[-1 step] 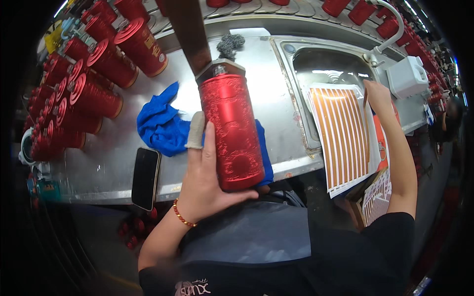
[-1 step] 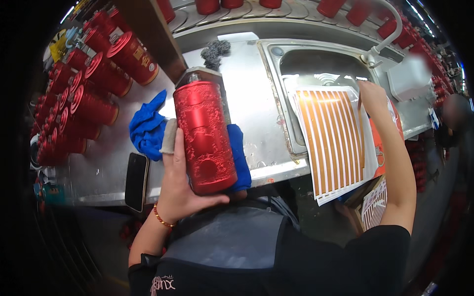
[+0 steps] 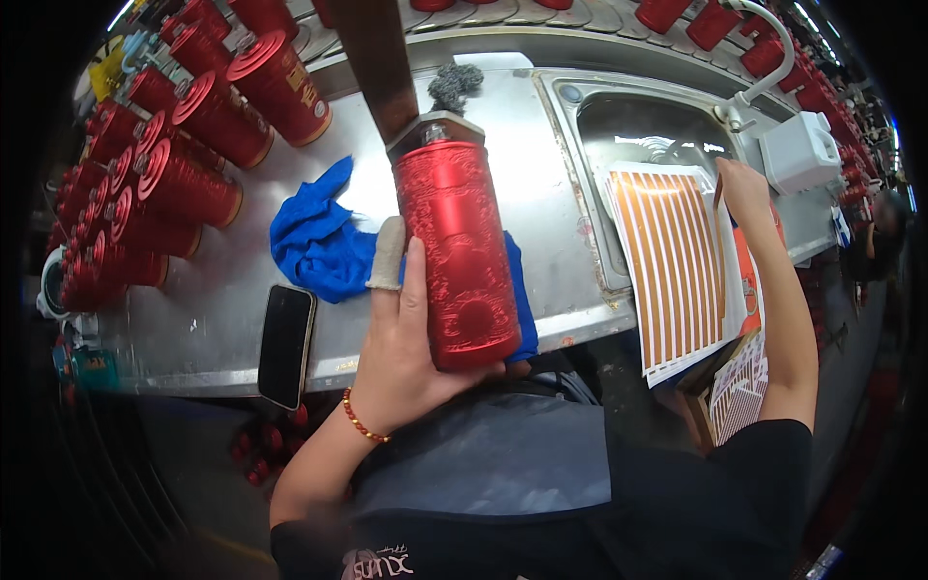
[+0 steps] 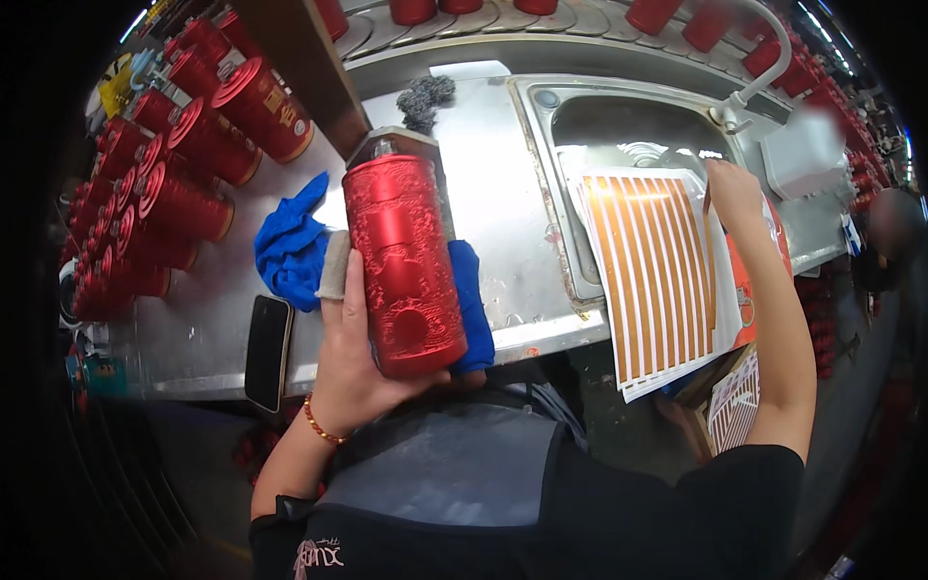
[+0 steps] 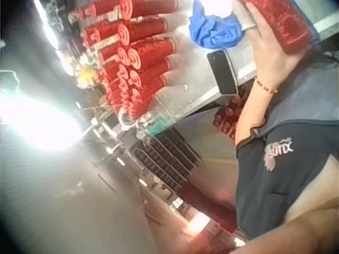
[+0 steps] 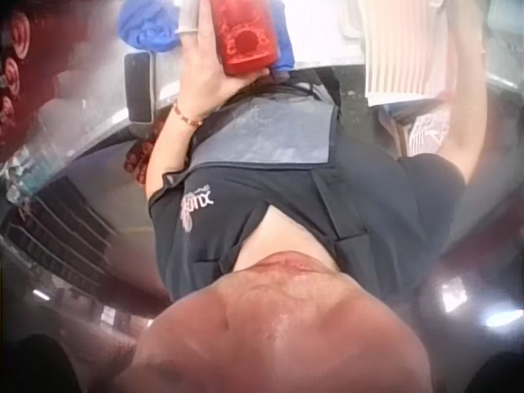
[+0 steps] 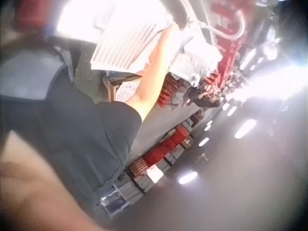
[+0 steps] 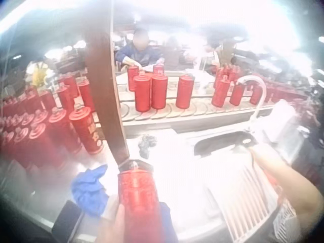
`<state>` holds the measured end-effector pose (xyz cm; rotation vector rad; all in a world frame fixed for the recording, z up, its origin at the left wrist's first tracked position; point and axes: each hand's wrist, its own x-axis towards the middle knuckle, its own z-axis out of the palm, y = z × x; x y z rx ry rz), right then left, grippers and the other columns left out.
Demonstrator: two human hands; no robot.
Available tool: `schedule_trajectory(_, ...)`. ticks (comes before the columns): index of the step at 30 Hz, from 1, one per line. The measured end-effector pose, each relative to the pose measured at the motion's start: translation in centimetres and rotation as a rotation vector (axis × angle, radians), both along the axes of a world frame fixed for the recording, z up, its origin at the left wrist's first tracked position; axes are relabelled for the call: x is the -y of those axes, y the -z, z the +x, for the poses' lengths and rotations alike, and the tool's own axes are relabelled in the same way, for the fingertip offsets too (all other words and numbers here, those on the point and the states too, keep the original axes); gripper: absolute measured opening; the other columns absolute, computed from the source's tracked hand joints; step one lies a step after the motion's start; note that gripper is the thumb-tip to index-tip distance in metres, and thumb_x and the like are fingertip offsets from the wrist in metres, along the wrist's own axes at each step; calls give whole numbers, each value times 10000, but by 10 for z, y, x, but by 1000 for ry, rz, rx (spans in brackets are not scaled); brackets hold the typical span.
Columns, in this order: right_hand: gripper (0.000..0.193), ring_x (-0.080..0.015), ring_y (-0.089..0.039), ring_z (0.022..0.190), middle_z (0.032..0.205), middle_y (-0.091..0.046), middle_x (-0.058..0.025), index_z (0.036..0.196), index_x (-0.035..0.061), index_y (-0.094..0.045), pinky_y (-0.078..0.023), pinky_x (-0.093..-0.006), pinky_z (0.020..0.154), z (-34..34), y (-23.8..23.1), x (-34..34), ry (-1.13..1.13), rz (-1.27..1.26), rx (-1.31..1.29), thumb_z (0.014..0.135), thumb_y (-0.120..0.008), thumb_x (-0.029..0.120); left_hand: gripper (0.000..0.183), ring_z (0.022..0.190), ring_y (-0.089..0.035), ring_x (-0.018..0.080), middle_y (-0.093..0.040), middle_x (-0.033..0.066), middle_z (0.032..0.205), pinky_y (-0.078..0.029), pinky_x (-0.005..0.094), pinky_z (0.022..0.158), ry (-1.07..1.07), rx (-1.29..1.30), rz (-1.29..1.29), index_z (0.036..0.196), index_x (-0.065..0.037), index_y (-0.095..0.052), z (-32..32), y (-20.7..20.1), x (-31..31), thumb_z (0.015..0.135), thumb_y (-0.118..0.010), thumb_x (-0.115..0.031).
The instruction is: The person repeatedly picks up red cylindrical containers, applies a gold label to the side, smooths it with a blue cloth, and places the finished item on the floor. The process is repeated for multiple units in a production setting.
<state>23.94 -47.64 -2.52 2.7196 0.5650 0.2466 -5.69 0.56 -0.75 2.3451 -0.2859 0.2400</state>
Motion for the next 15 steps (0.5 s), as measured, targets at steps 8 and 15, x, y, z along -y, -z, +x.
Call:
schedule_trajectory(8, 182, -284, -750, 785, 813, -728, -172, 1063, -30, -740, -556, -352, 729, -135, -150, -128, -144, 608, -384, 938, -639, 57, 1044, 1430, -445, 406, -418, 247, 1569, -385, 454, 1168, 209, 69, -143, 1555, -8, -441, 3, -63, 4, 733, -942, -413)
schedule_trajectory(15, 230, -184, -723, 558, 732, -756, -124, 1059, -39, -733, -567, -274, 534, -181, -202, -209, -865, 878, -859, 888, -580, -56, 752, 1113, -659, 248, -652, 174, 1320, -533, 323, 846, 577, -59, -664, 1407, -17, -614, 25, -88, 54, 764, -946, -222)
